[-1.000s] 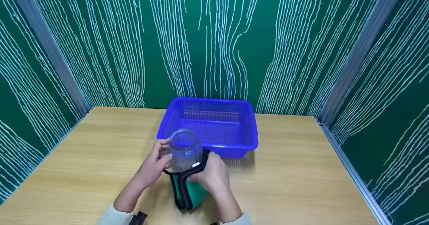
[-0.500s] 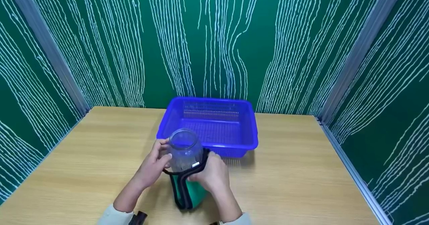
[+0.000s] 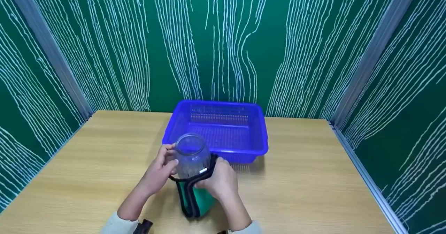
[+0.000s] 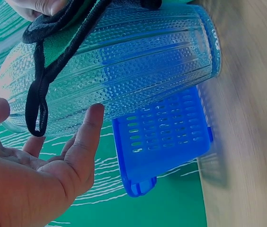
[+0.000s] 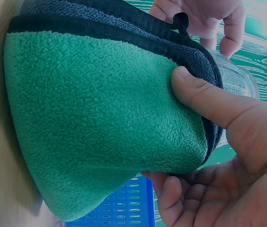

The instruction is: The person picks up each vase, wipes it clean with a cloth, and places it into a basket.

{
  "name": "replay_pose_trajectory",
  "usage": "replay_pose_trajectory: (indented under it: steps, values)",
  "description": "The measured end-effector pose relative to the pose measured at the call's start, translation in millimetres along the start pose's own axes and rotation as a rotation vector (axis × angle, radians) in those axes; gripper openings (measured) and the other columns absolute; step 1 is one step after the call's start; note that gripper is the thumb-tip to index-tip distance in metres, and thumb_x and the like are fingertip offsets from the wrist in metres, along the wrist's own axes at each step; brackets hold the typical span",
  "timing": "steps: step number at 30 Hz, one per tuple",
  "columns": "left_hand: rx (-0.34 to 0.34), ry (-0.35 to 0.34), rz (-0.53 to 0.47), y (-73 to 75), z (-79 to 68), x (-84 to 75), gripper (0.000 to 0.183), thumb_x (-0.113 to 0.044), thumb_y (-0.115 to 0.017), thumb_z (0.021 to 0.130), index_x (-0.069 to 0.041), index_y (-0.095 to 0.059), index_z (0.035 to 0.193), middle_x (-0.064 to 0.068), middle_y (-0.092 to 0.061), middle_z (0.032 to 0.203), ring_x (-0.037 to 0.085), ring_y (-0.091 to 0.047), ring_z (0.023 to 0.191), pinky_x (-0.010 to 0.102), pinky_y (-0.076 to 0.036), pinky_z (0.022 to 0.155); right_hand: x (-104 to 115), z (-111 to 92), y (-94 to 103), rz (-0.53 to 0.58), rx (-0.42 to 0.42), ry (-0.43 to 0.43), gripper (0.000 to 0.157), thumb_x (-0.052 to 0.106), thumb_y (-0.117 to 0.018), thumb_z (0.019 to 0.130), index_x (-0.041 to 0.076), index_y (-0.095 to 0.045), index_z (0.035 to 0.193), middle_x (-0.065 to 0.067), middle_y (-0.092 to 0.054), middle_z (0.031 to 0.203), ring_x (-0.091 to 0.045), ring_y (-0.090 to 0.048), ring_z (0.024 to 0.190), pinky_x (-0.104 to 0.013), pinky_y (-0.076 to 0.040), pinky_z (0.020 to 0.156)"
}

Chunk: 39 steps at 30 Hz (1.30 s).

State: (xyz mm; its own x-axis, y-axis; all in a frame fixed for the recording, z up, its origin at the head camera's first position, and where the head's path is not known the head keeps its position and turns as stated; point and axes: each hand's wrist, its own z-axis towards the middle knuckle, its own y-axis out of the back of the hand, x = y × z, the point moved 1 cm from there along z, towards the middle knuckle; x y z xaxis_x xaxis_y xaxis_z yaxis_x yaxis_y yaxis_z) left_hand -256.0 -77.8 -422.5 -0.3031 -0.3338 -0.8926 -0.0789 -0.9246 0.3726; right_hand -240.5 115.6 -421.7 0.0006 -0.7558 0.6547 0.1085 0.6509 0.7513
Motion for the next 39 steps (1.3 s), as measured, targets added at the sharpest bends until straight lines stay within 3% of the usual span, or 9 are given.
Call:
replay_pose_trajectory:
  steps: [13,20,25,30,34,39]
  values:
    - [0.006,0.024,-0.002,-3.2,1.6,0.5,0.027,-0.032,-0.05,0.085,-0.032,-0.039,0.11,-0.014,-0.039,0.13,0.012,-0.043,0.114,0.034,-0.04,0.091,-1,-1,1.2,-0.005,0.0,-0.007,0.08,0.041,-0.085,0.035,0.009,-0.054,0.102,-0.004,-0.062,0.095,-0.02,-0.056,0.09,-0.039,-0.044,0.079]
    - [0.051,0.03,-0.041,4.6,-10.2,-33.5,0.029,-0.018,-0.047,0.087,-0.017,-0.039,0.115,0.002,-0.037,0.134,0.022,-0.044,0.113,0.037,-0.041,0.09,-2,-4,1.2,-0.003,-0.013,-0.007,0.078,0.04,-0.085,0.035,0.009,-0.055,0.101,-0.003,-0.062,0.094,-0.02,-0.056,0.089,-0.038,-0.044,0.078]
    - [0.029,0.04,-0.034,9.7,-14.2,-34.3,0.029,-0.016,-0.049,0.087,-0.016,-0.04,0.115,0.001,-0.04,0.132,0.02,-0.043,0.114,0.036,-0.04,0.091,4,-6,-1.8,0.025,0.007,-0.014,0.081,0.04,-0.085,0.035,0.009,-0.054,0.103,-0.004,-0.061,0.097,-0.021,-0.056,0.092,-0.039,-0.044,0.08]
    - [0.019,0.066,-0.025,12.1,-13.9,-25.2,0.028,-0.021,-0.05,0.086,-0.02,-0.04,0.112,-0.003,-0.038,0.134,0.021,-0.045,0.113,0.038,-0.04,0.091,9,-8,-2.7,0.024,0.001,-0.005,0.081,0.039,-0.086,0.034,0.009,-0.054,0.103,-0.005,-0.061,0.097,-0.021,-0.056,0.092,-0.039,-0.044,0.081]
    - [0.018,0.029,-0.024,5.7,-3.6,-8.6,0.031,-0.03,-0.051,0.086,-0.029,-0.039,0.114,-0.007,-0.039,0.132,0.017,-0.044,0.113,0.037,-0.039,0.092,7,-5,-0.7,0.036,-0.043,0.014,0.077,0.033,-0.086,0.035,0.009,-0.054,0.101,-0.005,-0.061,0.096,-0.022,-0.056,0.091,-0.04,-0.044,0.081]
    - [0.017,0.062,0.024,4.4,-13.2,11.2,0.034,-0.035,-0.051,0.085,-0.034,-0.038,0.117,-0.008,-0.041,0.13,0.015,-0.044,0.114,0.035,-0.041,0.09,0,-14,-16.2,0.082,0.006,0.01,0.077,0.033,-0.085,0.034,0.009,-0.055,0.101,-0.003,-0.062,0.095,-0.02,-0.056,0.09,-0.039,-0.045,0.08]
